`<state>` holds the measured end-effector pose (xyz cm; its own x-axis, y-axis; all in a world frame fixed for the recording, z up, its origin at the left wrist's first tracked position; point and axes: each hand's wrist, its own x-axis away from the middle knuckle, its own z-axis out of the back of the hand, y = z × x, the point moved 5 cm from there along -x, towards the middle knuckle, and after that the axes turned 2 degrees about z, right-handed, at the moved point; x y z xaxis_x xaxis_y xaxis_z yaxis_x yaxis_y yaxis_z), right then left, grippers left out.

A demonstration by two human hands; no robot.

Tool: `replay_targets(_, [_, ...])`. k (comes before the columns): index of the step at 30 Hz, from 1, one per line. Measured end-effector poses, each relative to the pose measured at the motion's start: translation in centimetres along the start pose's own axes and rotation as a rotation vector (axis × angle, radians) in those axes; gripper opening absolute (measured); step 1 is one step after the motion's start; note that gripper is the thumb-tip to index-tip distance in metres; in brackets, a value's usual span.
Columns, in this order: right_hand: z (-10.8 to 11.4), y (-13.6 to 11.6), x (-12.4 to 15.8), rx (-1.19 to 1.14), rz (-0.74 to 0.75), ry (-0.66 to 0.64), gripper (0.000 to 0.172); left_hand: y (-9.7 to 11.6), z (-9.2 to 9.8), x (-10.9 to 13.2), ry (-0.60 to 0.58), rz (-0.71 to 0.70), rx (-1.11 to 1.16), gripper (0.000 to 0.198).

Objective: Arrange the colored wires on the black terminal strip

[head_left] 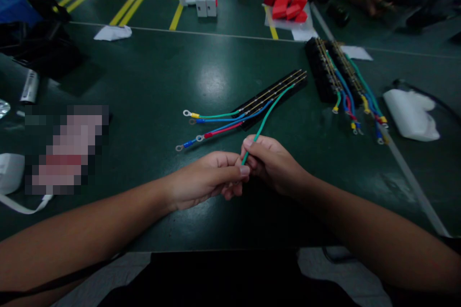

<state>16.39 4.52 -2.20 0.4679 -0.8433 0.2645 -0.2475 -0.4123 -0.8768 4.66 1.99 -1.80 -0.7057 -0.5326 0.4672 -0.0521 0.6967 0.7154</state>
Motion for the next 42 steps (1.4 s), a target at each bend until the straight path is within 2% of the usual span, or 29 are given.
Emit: replay_targets(42, [-0.08,-0.15,-0.03,0.007,0.024,0.034,0.026,0.19,-0.28,0.0,0.001,-0.015,-0.059,0.019])
